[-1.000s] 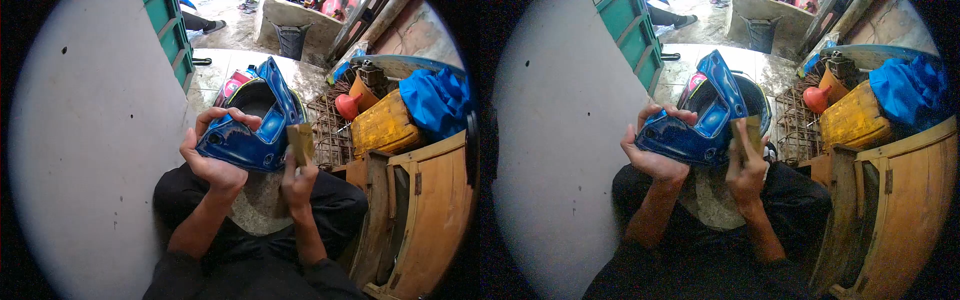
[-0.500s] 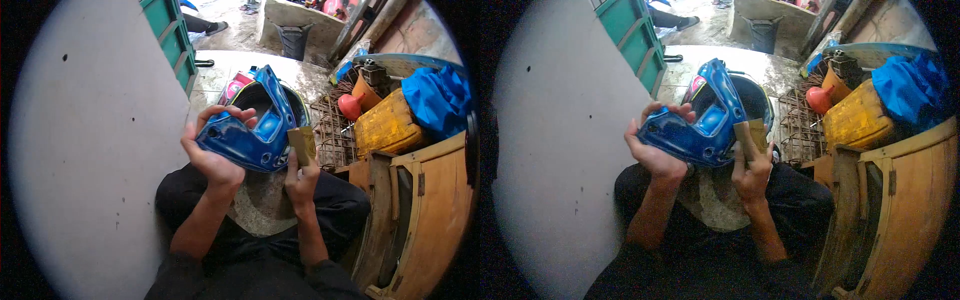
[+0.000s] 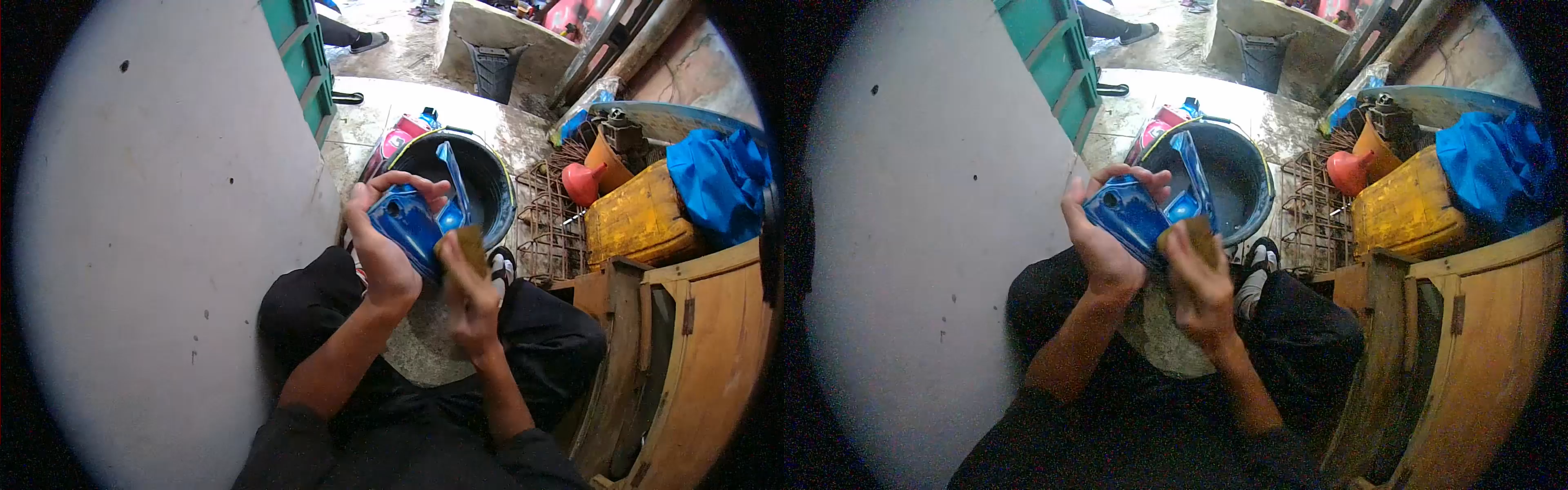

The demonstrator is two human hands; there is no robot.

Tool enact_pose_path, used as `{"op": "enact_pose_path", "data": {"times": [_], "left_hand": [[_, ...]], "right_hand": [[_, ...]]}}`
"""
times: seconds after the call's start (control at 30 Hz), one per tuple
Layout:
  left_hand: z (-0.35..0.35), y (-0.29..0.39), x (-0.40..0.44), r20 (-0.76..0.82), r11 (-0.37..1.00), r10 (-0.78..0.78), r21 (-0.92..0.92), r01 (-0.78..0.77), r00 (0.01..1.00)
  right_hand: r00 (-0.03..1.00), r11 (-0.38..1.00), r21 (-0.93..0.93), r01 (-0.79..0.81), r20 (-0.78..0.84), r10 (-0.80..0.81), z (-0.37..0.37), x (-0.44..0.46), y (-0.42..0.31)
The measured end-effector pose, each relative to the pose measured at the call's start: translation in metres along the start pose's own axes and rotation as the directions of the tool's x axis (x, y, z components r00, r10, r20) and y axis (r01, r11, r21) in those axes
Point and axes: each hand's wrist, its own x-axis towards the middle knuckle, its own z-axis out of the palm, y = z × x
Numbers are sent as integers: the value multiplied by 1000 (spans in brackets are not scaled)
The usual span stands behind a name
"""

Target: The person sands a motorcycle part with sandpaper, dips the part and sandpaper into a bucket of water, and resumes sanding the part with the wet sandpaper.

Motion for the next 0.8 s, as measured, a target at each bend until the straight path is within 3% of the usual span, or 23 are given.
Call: {"op": "enact_pose_path", "data": {"times": [0.03, 0.1, 0.17, 0.37, 0.43, 0.53, 0.67, 0.8], "left_hand": [[0, 2, 1, -2, 1000, 7, 5, -7, 1000], [2, 6, 0, -43, 999, -16, 44, 18, 999], [-2, 3, 2, -24, 999, -37, -4, 37, 999], [1, -14, -3, 51, 991, -71, 116, 64, 996], [7, -9, -5, 19, 989, -126, 80, 124, 992], [4, 3, -3, 55, 939, -338, -53, 341, 940], [-4, -4, 6, 56, 990, -141, -17, 142, 988], [2, -9, -5, 210, 978, -203, 90, 188, 956]], "right_hand": [[984, 984, 16, 176, 36, -176, 3, -3, -2], [980, 984, 19, 179, 91, -180, 4, -17, -4], [972, 970, -103, 221, 108, -210, 1, -24, 10], [992, 993, -35, 112, 68, -110, 1, 23, -12], [972, 963, -148, 225, 101, -212, 0, 38, -19], [977, 980, -75, 183, 128, -173, 1, 27, -22], [984, 977, -141, 162, 91, -150, 0, -12, -6], [986, 974, -164, 155, 83, -143, -7, -4, -6]]}}
